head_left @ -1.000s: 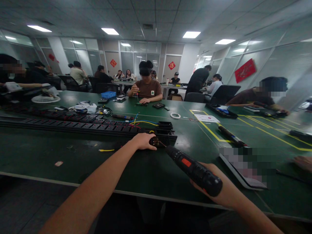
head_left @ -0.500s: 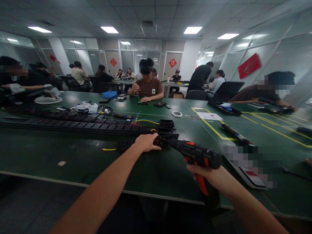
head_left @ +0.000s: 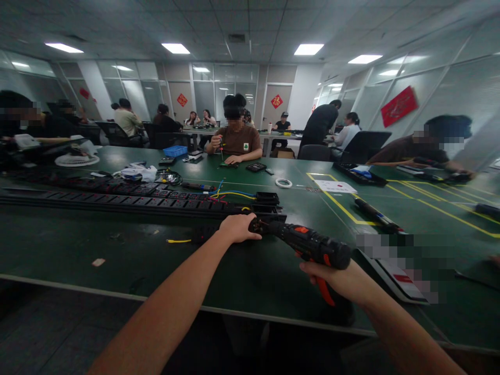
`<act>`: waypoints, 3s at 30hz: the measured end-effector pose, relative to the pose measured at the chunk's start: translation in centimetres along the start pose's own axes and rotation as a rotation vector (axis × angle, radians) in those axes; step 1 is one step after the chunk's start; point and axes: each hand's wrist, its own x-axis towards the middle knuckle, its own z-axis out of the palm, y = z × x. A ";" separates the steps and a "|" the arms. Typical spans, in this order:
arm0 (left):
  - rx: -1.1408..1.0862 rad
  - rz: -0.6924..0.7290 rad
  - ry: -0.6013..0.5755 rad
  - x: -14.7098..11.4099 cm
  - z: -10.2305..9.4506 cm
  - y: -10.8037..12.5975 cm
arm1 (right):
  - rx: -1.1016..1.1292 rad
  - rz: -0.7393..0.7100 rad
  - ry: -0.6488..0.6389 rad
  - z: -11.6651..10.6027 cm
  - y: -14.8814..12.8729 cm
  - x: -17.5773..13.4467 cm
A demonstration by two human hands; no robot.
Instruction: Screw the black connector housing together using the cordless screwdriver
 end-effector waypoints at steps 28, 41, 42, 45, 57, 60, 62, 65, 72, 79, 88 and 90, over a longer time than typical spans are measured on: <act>0.016 0.020 0.069 -0.5 0.5 -0.2 | -0.084 -0.044 -0.044 1.4 -0.8 1.4; -0.012 0.012 0.055 -0.7 0.2 0.0 | -0.140 -0.073 -0.015 1.4 -0.4 1.3; -0.013 0.016 0.059 -0.7 0.3 0.0 | -0.138 -0.071 -0.015 1.4 -0.4 1.3; -0.006 0.018 0.067 -0.6 0.5 -0.2 | -0.123 -0.059 -0.009 1.5 -0.5 1.3; 0.013 0.027 0.069 -0.5 0.7 -0.4 | -0.085 -0.037 -0.020 1.6 -1.1 1.0; 0.016 0.026 0.077 -0.5 0.8 -0.4 | -0.071 -0.025 -0.036 1.5 -1.1 1.2; 0.011 0.025 0.080 -0.5 0.8 -0.4 | -0.032 0.003 -0.044 1.4 -1.0 1.4; 0.007 0.029 0.087 -0.5 0.7 -0.4 | 0.039 0.023 -0.064 1.1 -0.9 1.6; 0.005 0.017 0.072 -0.6 0.5 -0.2 | 0.120 0.005 -0.081 0.6 -0.9 1.8; 0.002 0.025 0.091 -0.5 0.9 -0.5 | 0.120 0.012 -0.079 0.6 -0.9 1.9; 0.005 0.032 0.103 -0.4 0.8 -0.5 | 0.154 0.049 -0.063 0.6 -0.8 1.9; 0.006 0.034 0.104 -0.4 0.8 -0.5 | 0.166 0.069 -0.050 0.6 -0.8 1.8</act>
